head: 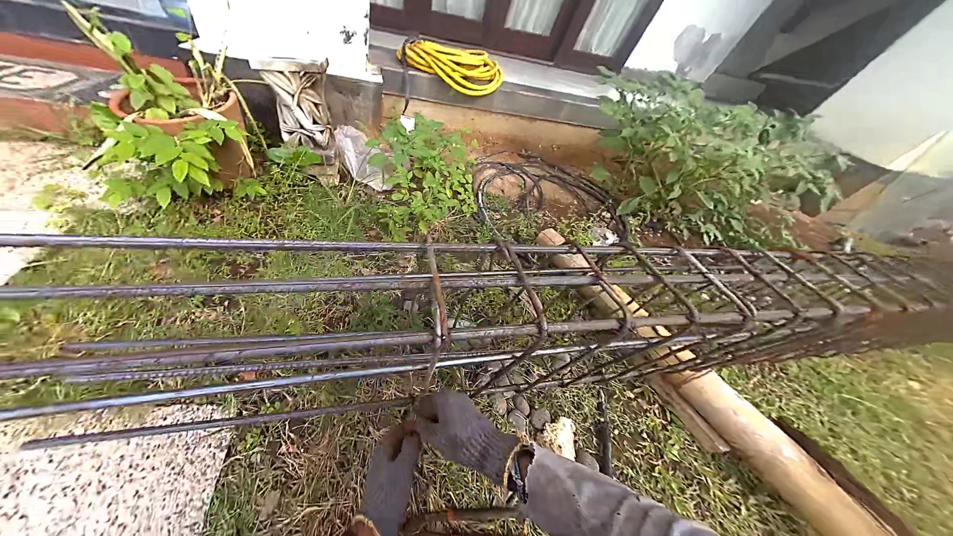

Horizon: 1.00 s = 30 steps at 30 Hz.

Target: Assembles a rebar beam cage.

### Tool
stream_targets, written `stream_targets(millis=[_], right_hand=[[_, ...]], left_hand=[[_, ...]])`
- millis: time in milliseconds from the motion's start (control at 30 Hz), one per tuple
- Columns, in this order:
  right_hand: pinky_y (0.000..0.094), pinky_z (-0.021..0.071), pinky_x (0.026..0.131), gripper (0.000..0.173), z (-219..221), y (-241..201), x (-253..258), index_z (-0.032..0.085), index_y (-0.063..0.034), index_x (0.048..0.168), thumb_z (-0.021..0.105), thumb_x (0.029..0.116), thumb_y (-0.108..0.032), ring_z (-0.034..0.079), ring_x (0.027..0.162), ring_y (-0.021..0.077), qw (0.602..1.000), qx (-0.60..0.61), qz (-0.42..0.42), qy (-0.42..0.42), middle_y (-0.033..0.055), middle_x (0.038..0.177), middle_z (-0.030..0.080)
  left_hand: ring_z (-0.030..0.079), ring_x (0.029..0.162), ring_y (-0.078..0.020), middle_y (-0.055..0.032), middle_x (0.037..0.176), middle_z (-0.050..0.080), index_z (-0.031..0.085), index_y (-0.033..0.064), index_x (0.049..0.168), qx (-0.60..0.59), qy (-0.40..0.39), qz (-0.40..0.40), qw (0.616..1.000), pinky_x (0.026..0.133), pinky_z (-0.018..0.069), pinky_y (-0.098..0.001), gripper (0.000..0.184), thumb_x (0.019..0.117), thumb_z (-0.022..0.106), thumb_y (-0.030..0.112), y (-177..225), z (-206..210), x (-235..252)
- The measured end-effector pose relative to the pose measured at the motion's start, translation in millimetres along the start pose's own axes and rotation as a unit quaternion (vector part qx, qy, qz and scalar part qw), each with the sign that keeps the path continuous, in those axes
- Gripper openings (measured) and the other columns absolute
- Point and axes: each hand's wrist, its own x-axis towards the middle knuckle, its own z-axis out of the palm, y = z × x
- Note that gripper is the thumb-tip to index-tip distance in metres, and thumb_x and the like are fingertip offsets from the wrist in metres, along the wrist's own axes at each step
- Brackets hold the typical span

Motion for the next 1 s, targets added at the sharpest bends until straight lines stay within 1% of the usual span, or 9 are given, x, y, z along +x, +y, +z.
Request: stream_targets(millis=[67, 100, 200, 300, 433, 600, 733, 867, 1000], right_hand=[[0.0553, 0.0534, 0.091, 0.034, 2.8, -3.4, 0.3, 0.072, -0.0043, 0.100, 0.052, 0.1004, -0.032, 0.069, 0.101, 0.0336, 0.998, -0.055, -0.014, 0.004, 0.0171, 0.100, 0.072], [0.0548, 0.0538, 0.093, 0.034, 5.8, -4.7, 0.4, 0.073, -0.0055, 0.107, 0.051, 0.1005, -0.031, 0.069, 0.105, 0.0339, 0.996, -0.088, -0.017, 0.011, 0.0169, 0.105, 0.072], [0.0597, 0.0502, 0.101, 0.041, 9.4, -13.0, -0.4, 0.063, -0.0009, 0.130, 0.048, 0.1040, -0.030, 0.063, 0.120, 0.0428, 0.982, -0.191, 0.001, -0.010, 0.0247, 0.126, 0.065], [0.0585, 0.0499, 0.101, 0.043, 8.8, -11.8, -3.4, 0.059, 0.0007, 0.135, 0.048, 0.1045, -0.028, 0.061, 0.123, 0.0439, 0.975, -0.222, -0.015, -0.010, 0.0261, 0.131, 0.062], [0.0503, 0.0495, 0.107, 0.039, 9.3, 5.1, -2.8, 0.064, -0.0069, 0.133, 0.047, 0.1050, -0.029, 0.062, 0.124, 0.0353, 0.992, -0.122, -0.038, 0.018, 0.0193, 0.132, 0.065], [0.0468, 0.0541, 0.098, 0.037, 15.0, 15.2, 0.2, 0.069, -0.0092, 0.124, 0.045, 0.1049, -0.030, 0.067, 0.111, 0.0315, 0.991, -0.109, -0.056, 0.052, 0.0166, 0.118, 0.069], [0.0456, 0.0541, 0.099, 0.036, 15.7, 18.2, -1.1, 0.070, -0.0105, 0.121, 0.046, 0.1046, -0.032, 0.068, 0.111, 0.0291, 0.991, -0.098, -0.062, 0.066, 0.0145, 0.117, 0.070], [0.0440, 0.0540, 0.100, 0.034, 22.5, 19.1, -2.6, 0.072, -0.0107, 0.117, 0.048, 0.1039, -0.030, 0.068, 0.112, 0.0269, 0.991, -0.071, -0.053, 0.103, 0.0120, 0.116, 0.072], [0.0427, 0.0543, 0.100, 0.033, 24.6, 19.0, -5.5, 0.073, -0.0109, 0.119, 0.050, 0.1036, -0.029, 0.069, 0.112, 0.0261, 0.989, -0.069, -0.030, 0.129, 0.0115, 0.117, 0.072]], left_hand=[[0.069, 0.103, -0.0172, -0.0062, 0.117, 0.071, 0.066, 0.0131, 0.132, -0.008, -0.015, 0.025, 1.000, 0.090, 0.0579, -0.0422, 0.040, 0.1021, 0.053, 0.036, 3.6, -2.4, 10.8], [0.069, 0.107, -0.0168, -0.0062, 0.120, 0.071, 0.066, 0.0132, 0.133, -0.003, -0.019, 0.035, 0.999, 0.093, 0.0580, -0.0422, 0.039, 0.1030, 0.052, 0.035, 4.3, -2.6, 15.2], [0.068, 0.110, -0.0156, -0.0060, 0.120, 0.071, 0.066, 0.0123, 0.132, 0.040, -0.028, 0.054, 0.997, 0.099, 0.0554, -0.0419, 0.038, 0.1034, 0.052, 0.033, 7.9, -2.1, 22.7], [0.068, 0.109, -0.0166, -0.0067, 0.114, 0.072, 0.069, 0.0104, 0.126, 0.066, -0.021, 0.048, 0.996, 0.100, 0.0540, -0.0419, 0.034, 0.1023, 0.055, 0.031, 16.2, -1.1, 23.4], [0.069, 0.103, -0.0153, -0.0043, 0.107, 0.073, 0.072, 0.0123, 0.119, 0.094, -0.004, 0.049, 0.994, 0.097, 0.0544, -0.0410, 0.033, 0.1025, 0.055, 0.034, 22.9, -1.1, 22.3], [0.067, 0.082, -0.0167, -0.0035, 0.086, 0.069, 0.072, 0.0112, 0.102, 0.133, 0.041, 0.057, 0.989, 0.080, 0.0554, -0.0406, 0.031, 0.1024, 0.052, 0.035, 25.5, 5.9, 16.5], [0.068, 0.087, -0.0152, -0.0030, 0.092, 0.070, 0.072, 0.0111, 0.107, 0.130, 0.023, 0.085, 0.988, 0.084, 0.0559, -0.0384, 0.032, 0.1030, 0.051, 0.035, 21.8, 3.6, 19.4], [0.066, 0.087, -0.0136, -0.0021, 0.092, 0.069, 0.072, 0.0116, 0.104, 0.109, -0.002, 0.113, 0.988, 0.084, 0.0554, -0.0368, 0.031, 0.1028, 0.052, 0.036, 16.0, -3.6, 24.3], [0.065, 0.085, -0.0140, -0.0016, 0.090, 0.068, 0.072, 0.0125, 0.101, 0.132, -0.034, 0.125, 0.983, 0.082, 0.0541, -0.0369, 0.033, 0.1023, 0.052, 0.039, 20.7, -14.7, 27.8]])
